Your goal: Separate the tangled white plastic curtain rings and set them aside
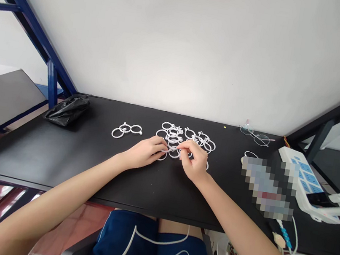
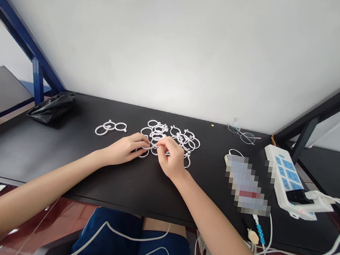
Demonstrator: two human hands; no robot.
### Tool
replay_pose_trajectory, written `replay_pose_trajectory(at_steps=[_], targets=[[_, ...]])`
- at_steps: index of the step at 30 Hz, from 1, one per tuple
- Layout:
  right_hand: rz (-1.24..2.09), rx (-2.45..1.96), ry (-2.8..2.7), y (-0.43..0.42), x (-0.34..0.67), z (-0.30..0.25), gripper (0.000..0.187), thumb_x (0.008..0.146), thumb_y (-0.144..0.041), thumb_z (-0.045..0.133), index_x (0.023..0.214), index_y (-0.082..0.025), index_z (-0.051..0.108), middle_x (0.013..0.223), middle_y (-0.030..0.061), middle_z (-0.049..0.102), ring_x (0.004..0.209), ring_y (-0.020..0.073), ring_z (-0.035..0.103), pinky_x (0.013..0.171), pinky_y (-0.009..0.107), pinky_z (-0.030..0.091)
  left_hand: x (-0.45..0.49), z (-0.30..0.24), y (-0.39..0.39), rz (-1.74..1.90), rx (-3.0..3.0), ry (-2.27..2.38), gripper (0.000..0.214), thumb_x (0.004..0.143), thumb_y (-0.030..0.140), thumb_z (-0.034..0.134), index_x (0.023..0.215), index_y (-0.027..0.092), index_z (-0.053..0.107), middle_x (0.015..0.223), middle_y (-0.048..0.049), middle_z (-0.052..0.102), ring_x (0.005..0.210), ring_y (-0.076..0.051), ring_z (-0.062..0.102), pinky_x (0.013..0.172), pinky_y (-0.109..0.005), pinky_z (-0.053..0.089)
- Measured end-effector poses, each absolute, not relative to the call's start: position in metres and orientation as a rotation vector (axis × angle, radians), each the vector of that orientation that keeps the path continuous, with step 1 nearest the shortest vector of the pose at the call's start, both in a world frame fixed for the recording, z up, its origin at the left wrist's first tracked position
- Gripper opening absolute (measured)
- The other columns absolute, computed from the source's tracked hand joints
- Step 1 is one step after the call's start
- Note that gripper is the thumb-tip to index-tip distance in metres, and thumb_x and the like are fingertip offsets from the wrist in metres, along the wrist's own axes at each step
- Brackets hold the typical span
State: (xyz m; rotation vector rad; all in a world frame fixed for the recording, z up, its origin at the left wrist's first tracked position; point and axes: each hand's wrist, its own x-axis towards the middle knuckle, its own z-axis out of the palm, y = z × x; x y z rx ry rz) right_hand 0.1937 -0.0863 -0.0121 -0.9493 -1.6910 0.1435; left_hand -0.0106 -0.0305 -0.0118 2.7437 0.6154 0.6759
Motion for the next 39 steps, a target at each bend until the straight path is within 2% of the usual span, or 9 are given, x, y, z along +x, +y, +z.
replay_pose_trajectory(at_steps=[3, 9, 14, 20, 30, 35, 39], targets=[[0.152, -0.959, -1.69, -0.086, 0.194, -0.012, 0.02, 0.086, -0.009, 0.046, 0.079, -0.022, 0.06, 0.072, 0.0, 0.06, 0.052, 0.0111, 0.053, 0.049, 0.025, 0.044, -0.01, -0.01, -0.03, 0.678, 2.743, 0.615, 0.023, 0.098, 0.028, 0.043, 0.105, 0.018, 0.063, 0.112, -0.0099, 0.062, 0.106, -0.021, 0.058, 0.087, -0.034, 0.052], [0.17, -0.95, -1.709, -0.086, 0.193, -0.01, 0.02, 0.086, -0.008, 0.047, 0.078, -0.021, 0.06, 0.071, -0.0003, 0.059, 0.052, 0.0109, 0.052, 0.048, 0.025, 0.043, -0.011, -0.01, -0.029, 0.672, 2.749, 0.647, 0.022, 0.098, 0.026, 0.041, 0.098, 0.019, 0.062, 0.112, -0.0095, 0.061, 0.105, -0.02, 0.059, 0.086, -0.033, 0.053], [0.191, -0.969, -1.705, -0.086, 0.193, -0.01, 0.021, 0.085, -0.008, 0.046, 0.077, -0.021, 0.06, 0.07, -0.0005, 0.059, 0.052, 0.0112, 0.053, 0.048, 0.025, 0.043, -0.011, -0.007, -0.032, 0.78, 2.662, 0.733, 0.02, 0.099, 0.029, 0.038, 0.094, 0.018, 0.054, 0.121, -0.0124, 0.058, 0.108, -0.021, 0.059, 0.084, -0.033, 0.054], [0.18, -0.977, -1.692, -0.085, 0.195, -0.01, 0.021, 0.086, -0.009, 0.045, 0.077, -0.021, 0.059, 0.069, -0.0005, 0.059, 0.052, 0.0112, 0.052, 0.049, 0.026, 0.043, -0.011, -0.002, -0.033, 0.785, 2.601, 0.749, 0.024, 0.1, 0.032, 0.036, 0.082, 0.02, 0.044, 0.118, -0.013, 0.058, 0.101, -0.02, 0.062, 0.08, -0.033, 0.052], [0.159, -1.004, -1.694, -0.084, 0.197, -0.01, 0.02, 0.086, -0.009, 0.046, 0.078, -0.021, 0.06, 0.069, -0.0007, 0.059, 0.053, 0.0115, 0.053, 0.05, 0.026, 0.045, -0.01, -0.002, -0.035, 0.828, 2.592, 0.691, 0.02, 0.099, 0.03, 0.042, 0.084, 0.019, 0.046, 0.131, -0.014, 0.051, 0.103, -0.02, 0.063, 0.087, -0.034, 0.053], [0.145, -1.006, -1.778, -0.084, 0.194, -0.01, 0.022, 0.085, -0.006, 0.048, 0.093, -0.021, 0.062, 0.086, 0.0036, 0.065, 0.063, 0.0128, 0.059, 0.053, 0.025, 0.052, -0.009, -0.002, -0.039, 0.833, 2.665, 0.596, 0.015, 0.097, 0.028, 0.047, 0.086, 0.018, 0.047, 0.133, -0.0141, 0.051, 0.094, -0.018, 0.064, 0.079, -0.032, 0.055], [0.229, -0.99, -1.867, -0.084, 0.193, -0.011, 0.029, 0.083, -0.006, 0.049, 0.104, -0.021, 0.063, 0.103, 0.0074, 0.066, 0.074, 0.0151, 0.064, 0.055, 0.026, 0.056, -0.006, -0.002, -0.044, 0.896, 2.666, 0.533, 0.008, 0.096, 0.024, 0.049, 0.093, 0.019, 0.043, 0.137, -0.0165, 0.047, 0.108, -0.022, 0.061, 0.082, -0.034, 0.055]])
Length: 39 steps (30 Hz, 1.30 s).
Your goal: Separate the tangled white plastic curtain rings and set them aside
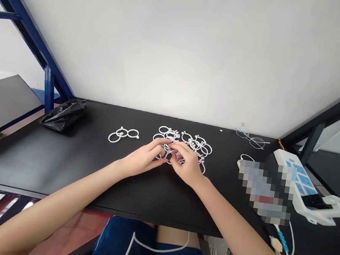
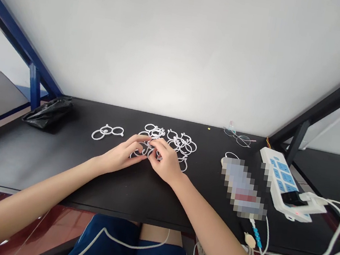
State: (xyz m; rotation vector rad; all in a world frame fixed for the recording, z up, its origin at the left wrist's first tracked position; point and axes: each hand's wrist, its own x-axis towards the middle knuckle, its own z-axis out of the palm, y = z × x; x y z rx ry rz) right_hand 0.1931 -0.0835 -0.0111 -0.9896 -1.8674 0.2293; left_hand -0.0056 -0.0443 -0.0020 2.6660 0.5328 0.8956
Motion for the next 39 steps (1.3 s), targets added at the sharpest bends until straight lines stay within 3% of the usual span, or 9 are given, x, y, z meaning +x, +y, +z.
replay_pose_trajectory(at_steps=[7, 15, 29, 39], targets=[[0.257, -0.93, -1.873, -0.082, 0.197, -0.015, 0.017, 0.087, -0.013, 0.057, 0.1, -0.02, 0.066, 0.094, 0.007, 0.069, 0.072, 0.0158, 0.066, 0.053, 0.026, 0.057, -0.003, -0.002, -0.049, 0.876, 2.685, 0.434, 0.007, 0.096, 0.015, 0.044, 0.101, 0.018, 0.041, 0.144, -0.0216, 0.039, 0.119, -0.025, 0.057, 0.085, -0.037, 0.055], [0.238, -0.937, -1.862, -0.082, 0.2, -0.01, 0.01, 0.092, -0.017, 0.059, 0.094, -0.02, 0.068, 0.089, 0.0063, 0.07, 0.073, 0.0156, 0.065, 0.055, 0.026, 0.056, -0.003, -0.004, -0.044, 0.958, 2.668, 0.47, 0.042, 0.096, 0.017, 0.047, 0.135, 0.018, 0.031, 0.143, -0.0206, 0.042, 0.13, -0.027, 0.048, 0.1, -0.045, 0.05], [0.402, -0.974, -1.877, -0.083, 0.201, -0.002, 0.007, 0.091, -0.025, 0.06, 0.091, -0.02, 0.065, 0.086, 0.0044, 0.068, 0.069, 0.0138, 0.064, 0.055, 0.025, 0.056, -0.006, -0.01, -0.041, 0.962, 2.621, 0.511, 0.038, 0.099, 0.021, 0.042, 0.136, 0.02, 0.034, 0.137, -0.0173, 0.049, 0.127, -0.026, 0.051, 0.099, -0.043, 0.052], [0.265, -0.889, -1.841, -0.089, 0.191, -0.001, 0.011, 0.092, -0.02, 0.058, 0.096, -0.021, 0.068, 0.089, 0.0063, 0.071, 0.075, 0.0165, 0.067, 0.055, 0.026, 0.058, -0.008, -0.003, -0.04, 0.938, 2.611, 0.559, 0.043, 0.098, 0.031, 0.043, 0.138, 0.017, 0.033, 0.134, -0.0185, 0.049, 0.125, -0.027, 0.05, 0.102, -0.045, 0.046]])
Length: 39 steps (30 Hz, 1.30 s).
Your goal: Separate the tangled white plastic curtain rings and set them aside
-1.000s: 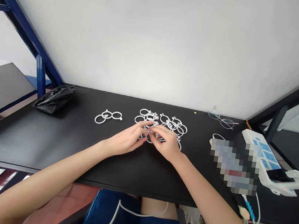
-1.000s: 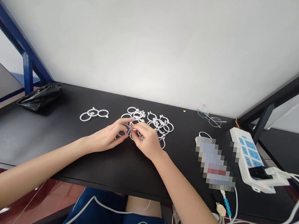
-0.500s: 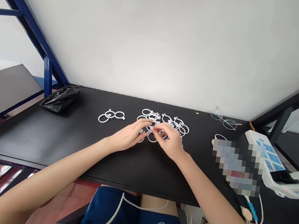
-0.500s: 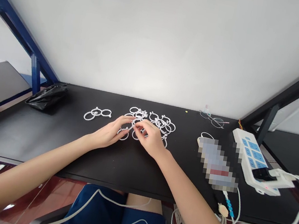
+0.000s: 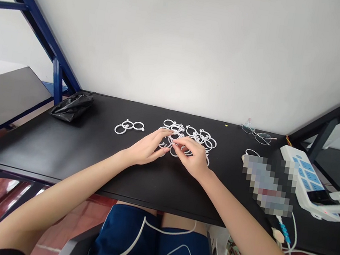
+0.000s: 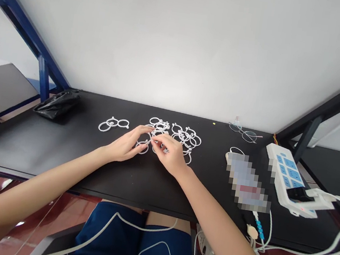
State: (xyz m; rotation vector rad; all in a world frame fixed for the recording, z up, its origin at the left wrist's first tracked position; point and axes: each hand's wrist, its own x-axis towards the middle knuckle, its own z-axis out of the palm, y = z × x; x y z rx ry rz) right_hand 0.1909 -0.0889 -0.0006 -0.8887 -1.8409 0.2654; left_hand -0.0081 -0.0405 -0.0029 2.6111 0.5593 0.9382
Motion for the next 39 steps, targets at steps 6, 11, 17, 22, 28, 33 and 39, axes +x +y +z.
replay_pose_trajectory(at_steps=[6, 11, 17, 22, 28, 33, 39], targets=[[0.205, -0.868, -1.81, -0.09, 0.189, -0.003, 0.013, 0.093, -0.022, 0.056, 0.097, -0.021, 0.069, 0.09, 0.007, 0.071, 0.075, 0.0169, 0.067, 0.054, 0.026, 0.057, -0.009, -0.004, -0.039, 0.875, 2.609, 0.663, 0.046, 0.097, 0.038, 0.044, 0.137, 0.018, 0.035, 0.131, -0.0166, 0.053, 0.119, -0.027, 0.053, 0.1, -0.045, 0.045], [0.221, -0.888, -1.822, -0.091, 0.188, -0.002, 0.013, 0.093, -0.022, 0.056, 0.097, -0.021, 0.068, 0.091, 0.0075, 0.071, 0.074, 0.017, 0.067, 0.054, 0.027, 0.057, -0.011, -0.005, -0.037, 0.862, 2.621, 0.674, 0.039, 0.097, 0.041, 0.045, 0.128, 0.016, 0.041, 0.112, -0.0127, 0.061, 0.104, -0.024, 0.059, 0.095, -0.042, 0.046], [0.283, -0.926, -1.848, -0.091, 0.188, -0.005, 0.013, 0.095, -0.026, 0.054, 0.098, -0.02, 0.065, 0.083, 0.0047, 0.066, 0.064, 0.0138, 0.061, 0.054, 0.026, 0.053, -0.011, -0.004, -0.038, 0.878, 2.539, 0.672, 0.034, 0.096, 0.04, 0.047, 0.119, 0.017, 0.046, 0.101, -0.0087, 0.063, 0.093, -0.02, 0.061, 0.086, -0.035, 0.05], [0.311, -0.952, -1.967, -0.093, 0.19, -0.001, 0.017, 0.099, -0.026, 0.045, 0.089, -0.02, 0.057, 0.069, -0.0005, 0.055, 0.057, 0.0116, 0.05, 0.055, 0.025, 0.044, -0.009, 0.0, -0.044, 0.869, 2.334, 0.673, 0.027, 0.096, 0.037, 0.045, 0.113, 0.016, 0.048, 0.085, -0.0024, 0.062, 0.075, -0.014, 0.058, 0.073, -0.027, 0.048], [0.33, -0.955, -2.056, -0.094, 0.193, 0.0, 0.02, 0.1, -0.026, 0.04, 0.085, -0.021, 0.05, 0.065, -0.0033, 0.047, 0.054, 0.0101, 0.044, 0.053, 0.022, 0.038, -0.008, 0.005, -0.051, 0.839, 2.276, 0.654, 0.026, 0.096, 0.036, 0.045, 0.111, 0.016, 0.049, 0.073, 0.0025, 0.051, 0.065, -0.011, 0.049, 0.065, -0.023, 0.043], [0.274, -0.974, -2.068, -0.092, 0.194, -0.003, 0.024, 0.102, -0.028, 0.034, 0.082, -0.022, 0.046, 0.061, -0.0043, 0.042, 0.05, 0.0105, 0.039, 0.05, 0.023, 0.034, -0.007, 0.006, -0.053, 0.823, 2.231, 0.663, 0.026, 0.095, 0.036, 0.045, 0.112, 0.017, 0.048, 0.072, 0.003, 0.049, 0.065, -0.011, 0.047, 0.064, -0.023, 0.041], [0.273, -0.98, -2.076, -0.092, 0.193, -0.003, 0.026, 0.102, -0.031, 0.033, 0.082, -0.022, 0.046, 0.059, -0.0044, 0.043, 0.048, 0.011, 0.04, 0.049, 0.023, 0.033, -0.007, 0.004, -0.053, 0.811, 2.221, 0.68, 0.027, 0.095, 0.038, 0.044, 0.11, 0.016, 0.049, 0.07, 0.0033, 0.047, 0.064, -0.011, 0.044, 0.064, -0.024, 0.04]])
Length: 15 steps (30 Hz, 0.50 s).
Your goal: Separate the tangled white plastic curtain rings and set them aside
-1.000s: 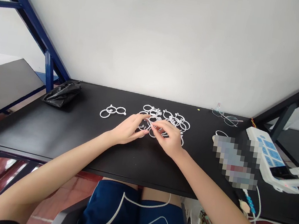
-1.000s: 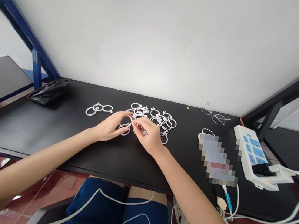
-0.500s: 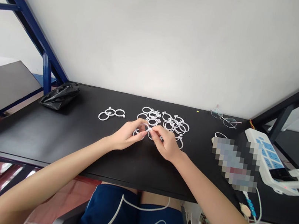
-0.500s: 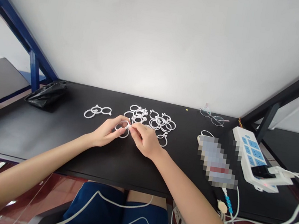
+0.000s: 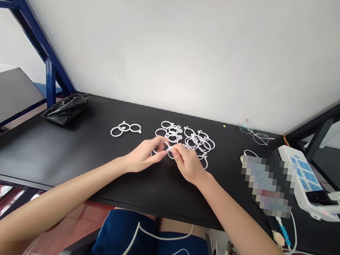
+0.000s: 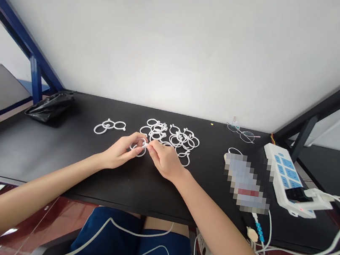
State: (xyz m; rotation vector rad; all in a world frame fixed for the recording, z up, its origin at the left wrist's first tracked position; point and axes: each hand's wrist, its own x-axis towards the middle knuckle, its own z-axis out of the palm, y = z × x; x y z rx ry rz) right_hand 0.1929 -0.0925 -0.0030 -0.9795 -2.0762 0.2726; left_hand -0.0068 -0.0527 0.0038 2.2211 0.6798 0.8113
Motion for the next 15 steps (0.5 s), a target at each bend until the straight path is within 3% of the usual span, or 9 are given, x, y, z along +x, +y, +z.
replay_pose_trajectory(at_steps=[15], targets=[[0.263, -0.979, -2.066, -0.0947, 0.1917, -0.005, 0.026, 0.102, -0.031, 0.034, 0.083, -0.022, 0.048, 0.06, -0.0042, 0.046, 0.048, 0.0106, 0.041, 0.049, 0.023, 0.035, -0.007, 0.0054, -0.0536, 0.789, 2.219, 0.68, 0.026, 0.095, 0.04, 0.043, 0.106, 0.017, 0.05, 0.067, 0.0046, 0.043, 0.061, -0.011, 0.041, 0.063, -0.024, 0.039]])
